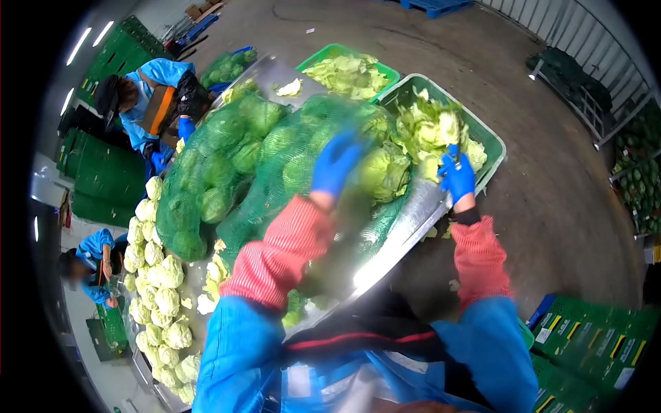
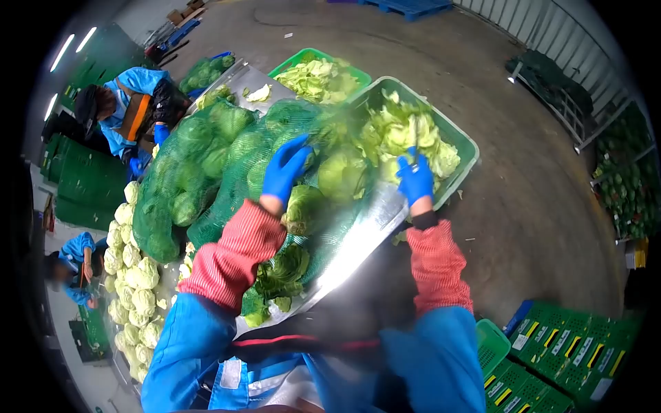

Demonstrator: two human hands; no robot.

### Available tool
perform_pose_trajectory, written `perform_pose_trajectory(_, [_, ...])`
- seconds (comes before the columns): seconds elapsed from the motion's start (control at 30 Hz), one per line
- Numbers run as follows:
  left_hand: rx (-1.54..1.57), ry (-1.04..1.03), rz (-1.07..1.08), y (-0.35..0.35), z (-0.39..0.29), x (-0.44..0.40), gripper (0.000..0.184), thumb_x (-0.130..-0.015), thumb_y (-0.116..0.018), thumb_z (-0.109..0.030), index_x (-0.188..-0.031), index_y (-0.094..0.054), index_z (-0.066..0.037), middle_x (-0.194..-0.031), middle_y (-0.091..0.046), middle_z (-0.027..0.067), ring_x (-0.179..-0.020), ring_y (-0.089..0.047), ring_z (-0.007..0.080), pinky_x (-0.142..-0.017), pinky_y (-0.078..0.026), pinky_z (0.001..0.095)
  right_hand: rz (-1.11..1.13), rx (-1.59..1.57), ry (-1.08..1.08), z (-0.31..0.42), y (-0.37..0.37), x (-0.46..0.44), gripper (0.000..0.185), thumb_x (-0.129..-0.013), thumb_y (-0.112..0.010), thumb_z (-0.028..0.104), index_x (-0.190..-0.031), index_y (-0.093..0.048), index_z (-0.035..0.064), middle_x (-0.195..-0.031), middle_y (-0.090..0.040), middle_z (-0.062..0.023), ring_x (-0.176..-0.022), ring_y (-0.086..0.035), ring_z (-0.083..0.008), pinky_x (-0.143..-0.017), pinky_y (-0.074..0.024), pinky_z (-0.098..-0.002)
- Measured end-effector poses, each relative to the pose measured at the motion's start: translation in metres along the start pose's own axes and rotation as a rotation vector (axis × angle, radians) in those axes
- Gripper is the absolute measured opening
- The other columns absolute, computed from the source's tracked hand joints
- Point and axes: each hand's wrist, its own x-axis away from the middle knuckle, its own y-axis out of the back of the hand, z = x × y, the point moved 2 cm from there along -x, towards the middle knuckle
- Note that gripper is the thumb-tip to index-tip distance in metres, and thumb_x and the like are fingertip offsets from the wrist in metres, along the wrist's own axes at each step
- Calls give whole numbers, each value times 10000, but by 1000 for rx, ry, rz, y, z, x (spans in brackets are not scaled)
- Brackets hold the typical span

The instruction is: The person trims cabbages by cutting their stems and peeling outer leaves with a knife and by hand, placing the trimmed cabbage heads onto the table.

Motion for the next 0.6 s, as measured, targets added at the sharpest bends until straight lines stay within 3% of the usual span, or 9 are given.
perform_pose_trajectory(0.1, [105, 198, -465, 47, 53, 55, 333, -878, -627, -294, -1170, -569, -145, -1165, -580, 27, -1063, -542, 151, -852, -429, 357, 277, 51, 162, -3, -60, 37, 369, -873, -654, 215, -1212, -588, 85, -1054, -657, -34, -856, -606, -111, -764, -480, -242])
perform_pose_trajectory(0.17, [282, 419, -587, 68, 109, 87, 429, -853, -620, -376, -1208, -539, -149, -1190, -567, 43, -1075, -537, 186, -861, -438, 389, 453, 216, 250, 7, -96, 55, 351, -864, -656, 244, -1182, -606, 103, -1058, -664, -73, -847, -623, -147, -765, -494, -267])
perform_pose_trajectory(0.23, [516, 646, -501, 73, 141, 115, 528, -828, -613, -458, -1247, -509, -154, -1214, -555, 59, -1088, -532, 221, -870, -447, 420, 602, 329, 200, 30, -130, 71, 381, -853, -655, 311, -1171, -611, 106, -1087, -656, -130, -896, -643, -221, -791, -501, -309])
perform_pose_trajectory(0.27, [624, 726, -414, 69, 146, 122, 578, -815, -609, -499, -1266, -494, -156, -1227, -548, 67, -1094, -530, 239, -874, -452, 436, 576, 465, 455, 29, -144, 73, 399, -846, -661, 300, -1180, -606, 89, -1083, -651, -151, -948, -637, -260, -832, -497, -347])
perform_pose_trajectory(0.3, [710, 786, -327, 63, 144, 126, 628, -803, -606, -540, -1285, -479, -158, -1239, -542, 75, -1100, -527, 256, -879, -456, 452, 580, 600, 547, 10, -159, 69, 493, -862, -571, 461, -1204, -594, 107, -1136, -616, -178, -1010, -605, -340, -869, -481, -412])
perform_pose_trajectory(0.33, [786, 841, -246, 56, 137, 127, 679, -790, -602, -581, -1305, -464, -160, -1251, -535, 83, -1106, -525, 274, -883, -461, 468, 517, 751, 697, 2, -168, 70, 524, -842, -580, 471, -1204, -570, 92, -1117, -618, -169, -1007, -602, -333, -854, -482, -434])
perform_pose_trajectory(0.4, [872, 908, -134, 44, 129, 123, 780, -765, -595, -663, -1343, -435, -165, -1276, -523, 100, -1119, -520, 308, -892, -470, 500, 496, 774, 668, 9, -175, 76, 579, -764, -637, 513, -1139, -525, 86, -1031, -617, -162, -918, -614, -348, -772, -493, -446])
perform_pose_trajectory(0.53, [730, 492, -148, 54, 247, 105, 852, -797, -489, -708, -1403, -346, -126, -1374, -430, 169, -1198, -462, 365, -955, -423, 538, 467, 841, 589, -19, -198, 84, 558, -746, -621, 585, -965, -644, 73, -959, -607, -189, -852, -633, -351, -689, -509, -457])
perform_pose_trajectory(0.6, [789, 411, -55, 42, 215, 107, 848, -834, -425, -702, -1429, -304, -111, -1432, -364, 174, -1298, -366, 385, -1037, -348, 558, 505, 899, 439, 7, -188, 104, 545, -765, -622, 566, -995, -630, 72, -1000, -597, -184, -854, -628, -353, -710, -505, -456])
